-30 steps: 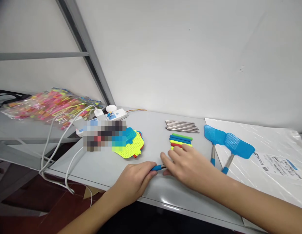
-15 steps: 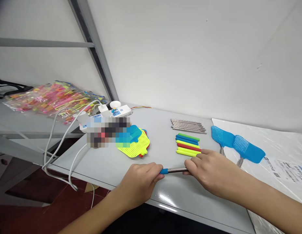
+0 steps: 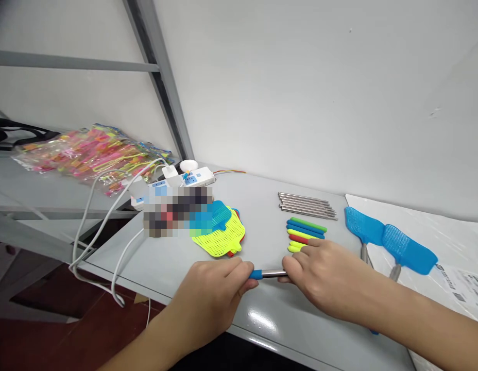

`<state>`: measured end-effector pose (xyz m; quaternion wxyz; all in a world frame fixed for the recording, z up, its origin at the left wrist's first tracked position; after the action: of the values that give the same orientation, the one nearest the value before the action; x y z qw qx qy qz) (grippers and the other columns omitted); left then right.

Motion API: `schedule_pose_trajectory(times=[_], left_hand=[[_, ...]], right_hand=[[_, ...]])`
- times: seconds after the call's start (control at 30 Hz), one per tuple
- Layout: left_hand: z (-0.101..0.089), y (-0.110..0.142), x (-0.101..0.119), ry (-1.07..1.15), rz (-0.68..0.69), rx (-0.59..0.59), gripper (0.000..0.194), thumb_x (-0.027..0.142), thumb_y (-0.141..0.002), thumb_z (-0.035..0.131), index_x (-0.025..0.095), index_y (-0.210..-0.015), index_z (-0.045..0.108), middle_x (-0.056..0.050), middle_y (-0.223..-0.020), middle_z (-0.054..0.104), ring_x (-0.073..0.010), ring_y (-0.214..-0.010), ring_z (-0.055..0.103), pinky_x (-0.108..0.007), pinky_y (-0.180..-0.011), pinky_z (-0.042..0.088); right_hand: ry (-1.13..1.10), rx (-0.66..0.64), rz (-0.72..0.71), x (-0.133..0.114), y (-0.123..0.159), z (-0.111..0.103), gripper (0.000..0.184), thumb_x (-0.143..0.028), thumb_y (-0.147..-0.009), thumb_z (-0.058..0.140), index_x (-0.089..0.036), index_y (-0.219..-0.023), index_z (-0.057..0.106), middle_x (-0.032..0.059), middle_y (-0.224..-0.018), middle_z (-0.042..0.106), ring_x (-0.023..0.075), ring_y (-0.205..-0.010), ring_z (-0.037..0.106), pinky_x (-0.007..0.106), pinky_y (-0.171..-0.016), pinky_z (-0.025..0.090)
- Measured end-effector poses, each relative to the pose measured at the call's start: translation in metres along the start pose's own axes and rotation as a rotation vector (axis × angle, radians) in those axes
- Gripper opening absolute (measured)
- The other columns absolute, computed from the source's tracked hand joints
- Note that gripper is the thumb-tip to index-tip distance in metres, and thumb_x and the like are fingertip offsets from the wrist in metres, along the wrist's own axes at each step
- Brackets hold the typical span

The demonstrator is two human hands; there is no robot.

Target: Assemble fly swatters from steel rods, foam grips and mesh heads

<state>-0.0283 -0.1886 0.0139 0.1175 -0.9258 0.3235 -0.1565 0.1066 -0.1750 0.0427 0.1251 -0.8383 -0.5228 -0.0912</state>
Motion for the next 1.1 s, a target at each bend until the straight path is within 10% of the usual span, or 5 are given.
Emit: schedule_pose_trajectory(times=[0.27, 0.57, 0.9, 1.1], left_hand=[[-0.04, 0.025, -0.034, 0.094, -0.238, -0.139, 0.02, 0.022, -0.102, 0.031, 0.024, -0.096, 0.05, 0.001, -0.079, 0.065, -0.0204, -0.062, 0.06, -0.03, -0.05, 0.029], [-0.066, 0.05, -0.108, 0.421, -0.551, -0.093, 0.026, 0.038, -0.103, 0.029, 0.027, -0.103, 0.053, 0.001, -0.091, 0.063, -0.02, -0.087, 0.06, -0.029, -0.073, 0.039], [-0.043, 0.057, -0.121, 0.585, -0.621, -0.155, 0.037, 0.047, -0.103, 0.026, 0.024, -0.087, 0.051, 0.005, -0.075, 0.06, -0.0159, -0.074, 0.057, -0.027, -0.069, 0.039], [-0.037, 0.044, -0.099, 0.619, -0.536, -0.206, 0.038, 0.045, -0.103, 0.028, 0.024, -0.085, 0.054, 0.005, -0.079, 0.064, -0.0155, -0.078, 0.056, -0.026, -0.071, 0.039]], right_hand=[[-0.119, 0.137, -0.07, -0.003, -0.076, -0.028, 0.03, -0.032, -0.102, 0.034, -0.016, -0.095, 0.058, 0.0038, -0.075, 0.057, 0.0188, -0.063, 0.048, 0.033, -0.056, 0.034], [-0.385, -0.019, 0.016, 0.028, -0.134, 0.033, 0.049, -0.05, -0.098, 0.042, -0.017, -0.132, 0.054, 0.0166, -0.135, 0.053, 0.0294, -0.12, 0.052, 0.046, -0.095, 0.044], [-0.532, -0.138, 0.07, 0.01, -0.086, 0.024, 0.042, -0.053, -0.096, 0.044, -0.027, -0.123, 0.062, 0.0074, -0.148, 0.046, 0.0293, -0.133, 0.042, 0.051, -0.108, 0.031], [-0.76, -0.058, 0.54, 0.04, -0.059, 0.035, 0.034, -0.054, -0.094, 0.045, -0.023, -0.104, 0.058, 0.0092, -0.118, 0.06, 0.0247, -0.105, 0.055, 0.041, -0.089, 0.043]])
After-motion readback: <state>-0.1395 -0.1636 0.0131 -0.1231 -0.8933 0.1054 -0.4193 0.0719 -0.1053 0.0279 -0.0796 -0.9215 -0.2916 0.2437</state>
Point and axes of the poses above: each hand's wrist, its own y-axis away from the middle knuckle, its own z-axis out of the palm, x = y × z, the point moved 7 cm from there along -y, towards the middle knuckle
